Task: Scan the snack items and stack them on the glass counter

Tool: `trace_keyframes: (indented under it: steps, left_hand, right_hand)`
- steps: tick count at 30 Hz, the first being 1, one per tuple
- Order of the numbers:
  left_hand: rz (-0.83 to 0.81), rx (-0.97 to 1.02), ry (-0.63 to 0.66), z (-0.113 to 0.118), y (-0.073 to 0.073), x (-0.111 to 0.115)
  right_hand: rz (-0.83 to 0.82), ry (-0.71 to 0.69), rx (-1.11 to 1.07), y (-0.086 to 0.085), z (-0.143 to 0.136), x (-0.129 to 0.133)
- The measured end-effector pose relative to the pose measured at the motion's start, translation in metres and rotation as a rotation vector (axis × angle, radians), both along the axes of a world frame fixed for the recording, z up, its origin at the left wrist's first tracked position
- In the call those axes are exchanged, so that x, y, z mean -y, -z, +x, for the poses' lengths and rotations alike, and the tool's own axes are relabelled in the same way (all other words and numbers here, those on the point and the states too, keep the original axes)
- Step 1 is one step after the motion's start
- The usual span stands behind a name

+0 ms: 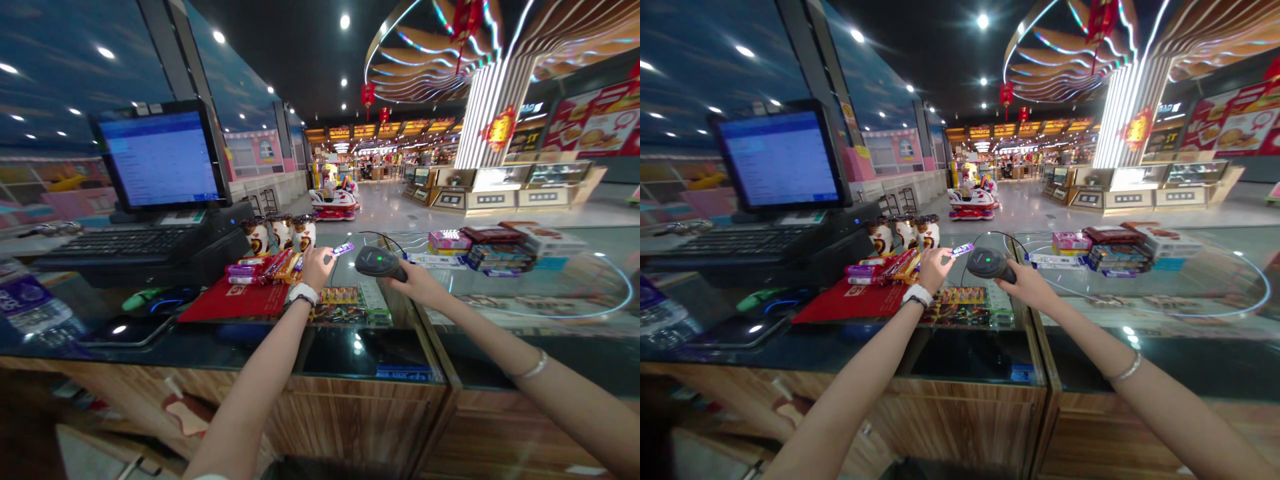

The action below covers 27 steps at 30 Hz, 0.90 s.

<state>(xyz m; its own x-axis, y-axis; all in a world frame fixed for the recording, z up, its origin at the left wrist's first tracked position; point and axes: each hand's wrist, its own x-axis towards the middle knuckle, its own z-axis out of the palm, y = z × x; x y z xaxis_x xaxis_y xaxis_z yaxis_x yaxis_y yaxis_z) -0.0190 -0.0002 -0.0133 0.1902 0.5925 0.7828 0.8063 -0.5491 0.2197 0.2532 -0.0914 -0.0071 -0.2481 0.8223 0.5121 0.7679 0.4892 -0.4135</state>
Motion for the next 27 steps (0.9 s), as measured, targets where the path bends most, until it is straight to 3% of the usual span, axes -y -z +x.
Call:
trace_keyframes:
  steps: [12, 19, 22, 27]
  left_hand:
    - [0.038, 0.027, -0.009, 0.001, 0.002, -0.004]
    - [0.015, 0.04, 0.001, 0.002, 0.0, -0.002]
    - [0.035, 0.054, 0.012, 0.002, 0.0, -0.002]
    - [0.021, 0.05, 0.001, 0.005, -0.001, 0.0]
  right_hand:
    - [-0.035, -0.134, -0.018, -0.003, -0.002, 0.009]
    - [-0.021, -0.421, -0.022, -0.006, -0.008, 0.012]
    - [0.027, -0.494, 0.04, -0.002, -0.007, 0.007]
    - [0.03, -0.483, 0.191, 0.01, -0.002, -0.006]
